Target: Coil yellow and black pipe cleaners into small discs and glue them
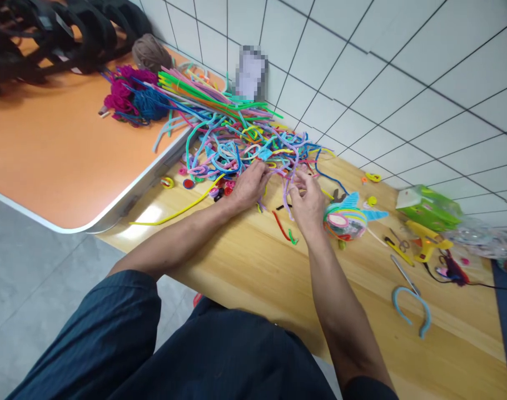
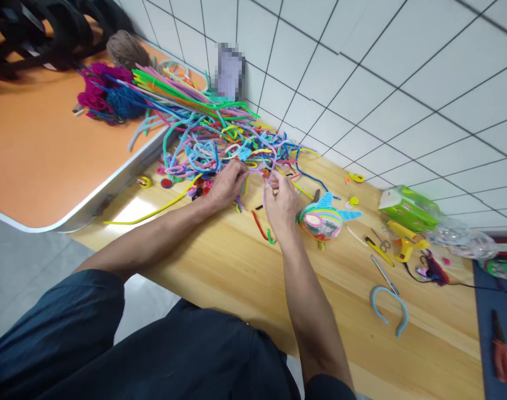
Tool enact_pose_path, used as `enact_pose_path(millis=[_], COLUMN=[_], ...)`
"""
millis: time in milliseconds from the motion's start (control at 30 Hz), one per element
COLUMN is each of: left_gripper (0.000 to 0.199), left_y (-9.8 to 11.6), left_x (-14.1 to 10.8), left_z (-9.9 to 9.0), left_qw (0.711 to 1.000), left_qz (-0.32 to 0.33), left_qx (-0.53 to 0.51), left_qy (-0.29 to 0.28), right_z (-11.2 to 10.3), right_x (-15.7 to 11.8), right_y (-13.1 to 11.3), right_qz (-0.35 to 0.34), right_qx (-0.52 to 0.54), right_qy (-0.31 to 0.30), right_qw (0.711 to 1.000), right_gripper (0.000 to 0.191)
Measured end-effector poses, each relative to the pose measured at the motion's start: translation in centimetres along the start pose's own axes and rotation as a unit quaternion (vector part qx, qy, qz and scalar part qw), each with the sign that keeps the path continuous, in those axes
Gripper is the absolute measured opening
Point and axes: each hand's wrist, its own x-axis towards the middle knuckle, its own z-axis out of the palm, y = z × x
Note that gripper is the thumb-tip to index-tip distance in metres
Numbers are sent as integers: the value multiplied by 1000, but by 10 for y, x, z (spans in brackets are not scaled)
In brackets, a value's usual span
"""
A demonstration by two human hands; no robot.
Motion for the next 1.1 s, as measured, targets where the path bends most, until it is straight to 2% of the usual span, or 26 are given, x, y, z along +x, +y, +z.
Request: enact_pose_path(millis=[100,233,300,367,533,667,767,900,1100], left_gripper=[19,20,20,19,17,20,24,28,33], left_y=[-1,1,3,4,2,6,10,7,-9], left_x=[-1,-1,-1,0,1,2,1,2,3], left_z=[-1,-2,-3,-4,-7,-8,-8,-8,-7], left_qw=[998,997,994,993,996,992,983,982,986], left_qz=[11,39,53,50,8,44,94,90,55], left_qx=[-48,-43,-36,-22,3,18,41,78,122], left_qy=[26,-54,-89,-105,-93,-118,-153,-144,-103], right_z=[14,25,24,20,9,12,16,12,-9], right_x=[-5,0,0,-3,-8,-7,-8,-15,-29], right_y=[0,-8,-12,-14,-8,-8,-13,-19,-23], right_qz=[63,92,88,89,91,104,119,110,82], right_qx=[91,228,235,229,234,210,211,242,263], right_qy=[13,-7,-3,28,99,56,20,87,177], right_qw=[994,969,968,969,963,971,970,960,945], right_gripper=[47,48,40,34,32,41,36,38,33])
